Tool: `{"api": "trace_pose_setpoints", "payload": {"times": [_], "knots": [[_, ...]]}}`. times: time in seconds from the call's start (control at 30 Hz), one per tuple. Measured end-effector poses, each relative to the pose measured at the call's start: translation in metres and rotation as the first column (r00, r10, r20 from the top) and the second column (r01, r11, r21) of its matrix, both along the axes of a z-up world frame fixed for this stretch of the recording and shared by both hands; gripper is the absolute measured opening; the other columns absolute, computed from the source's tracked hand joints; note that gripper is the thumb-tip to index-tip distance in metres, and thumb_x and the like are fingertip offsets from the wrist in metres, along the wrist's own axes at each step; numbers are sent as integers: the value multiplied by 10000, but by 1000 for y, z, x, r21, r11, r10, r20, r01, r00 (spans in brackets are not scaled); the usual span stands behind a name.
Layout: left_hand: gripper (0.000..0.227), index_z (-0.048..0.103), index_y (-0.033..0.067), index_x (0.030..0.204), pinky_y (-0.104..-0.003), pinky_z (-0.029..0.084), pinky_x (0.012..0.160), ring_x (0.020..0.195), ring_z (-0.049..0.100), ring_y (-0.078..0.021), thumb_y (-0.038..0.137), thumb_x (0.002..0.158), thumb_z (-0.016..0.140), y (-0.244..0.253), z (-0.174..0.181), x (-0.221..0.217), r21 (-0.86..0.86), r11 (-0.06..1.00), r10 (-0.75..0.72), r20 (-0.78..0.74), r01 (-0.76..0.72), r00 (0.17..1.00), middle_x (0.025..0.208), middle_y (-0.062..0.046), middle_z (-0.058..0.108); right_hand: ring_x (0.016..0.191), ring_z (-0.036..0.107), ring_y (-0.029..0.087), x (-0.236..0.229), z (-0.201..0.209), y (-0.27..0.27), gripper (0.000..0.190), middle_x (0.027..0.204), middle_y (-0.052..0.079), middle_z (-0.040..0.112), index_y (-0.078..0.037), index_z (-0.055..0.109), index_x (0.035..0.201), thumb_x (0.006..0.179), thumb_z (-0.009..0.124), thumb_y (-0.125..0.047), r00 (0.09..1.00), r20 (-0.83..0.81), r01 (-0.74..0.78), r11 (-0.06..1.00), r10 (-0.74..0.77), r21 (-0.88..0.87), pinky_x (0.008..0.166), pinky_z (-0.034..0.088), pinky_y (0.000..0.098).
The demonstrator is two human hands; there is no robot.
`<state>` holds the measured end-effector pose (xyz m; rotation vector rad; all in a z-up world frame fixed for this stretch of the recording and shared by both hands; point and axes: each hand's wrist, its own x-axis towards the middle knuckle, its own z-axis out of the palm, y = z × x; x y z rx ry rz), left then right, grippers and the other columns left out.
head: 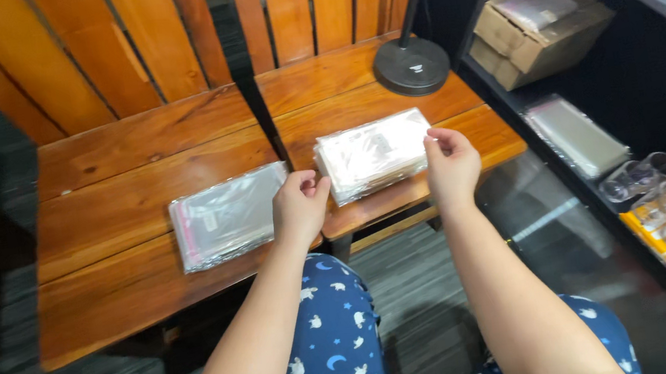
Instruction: The person takes stacks of plastic bags from a shelf and places them on a wooden bench. They repeat this process multiple times, moving the bags from the shelf to the bench.
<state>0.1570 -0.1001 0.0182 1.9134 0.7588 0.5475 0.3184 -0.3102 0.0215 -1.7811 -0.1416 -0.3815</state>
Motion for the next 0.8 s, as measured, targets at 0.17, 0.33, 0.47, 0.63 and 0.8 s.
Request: {"api": "trace_pose_setpoints", "payload": {"times": [0.17,0.33,0.47,0.63,0.8], "knots": [[575,713,177,1294,-319,601,928,1122,721,-163,543,857,788,4,-23,37,-72,997,-20,-179,8,984,1135,-41,776,909,736,149,44,-30,-34,264,965,37,768,-156,789,1144,901,799,-261,972,-220,65,995,-81,-82,697,617,290],[618,712,167,1323,-352,566,1006,1180,697,-179,582,867,748,-13,7,33,-143,989,-82,-291,41,953,1101,12,790,939,762,212,29,-16,-35,383,1061,127,771,-142,766,1223,933,779,-392,910,-413,-6,994,-39,-108,746,642,295],[668,695,163,1349,-354,561,1006,1194,690,-171,604,851,748,-14,7,39,-143,989,-69,-317,25,946,1093,26,792,1087,717,326,18,7,-28,489,1207,250,705,-56,696,1331,951,775,-354,877,-479,-59,997,27,-51,864,622,348],[679,689,181,1365,-338,561,991,1181,695,-148,604,836,755,-13,4,41,-161,987,-59,-342,4,938,1082,53,793,980,751,263,44,-21,-28,452,1128,187,742,-104,746,1263,928,797,-404,883,-467,-108,989,47,-105,797,633,327],[560,682,-13,1302,-314,658,683,885,769,-251,347,886,784,-18,13,37,-404,913,-14,-174,-58,985,1027,-171,773,888,766,197,52,-27,-29,428,908,92,785,-161,773,1223,914,774,-457,866,-499,-132,977,32,-166,794,621,329]]}}
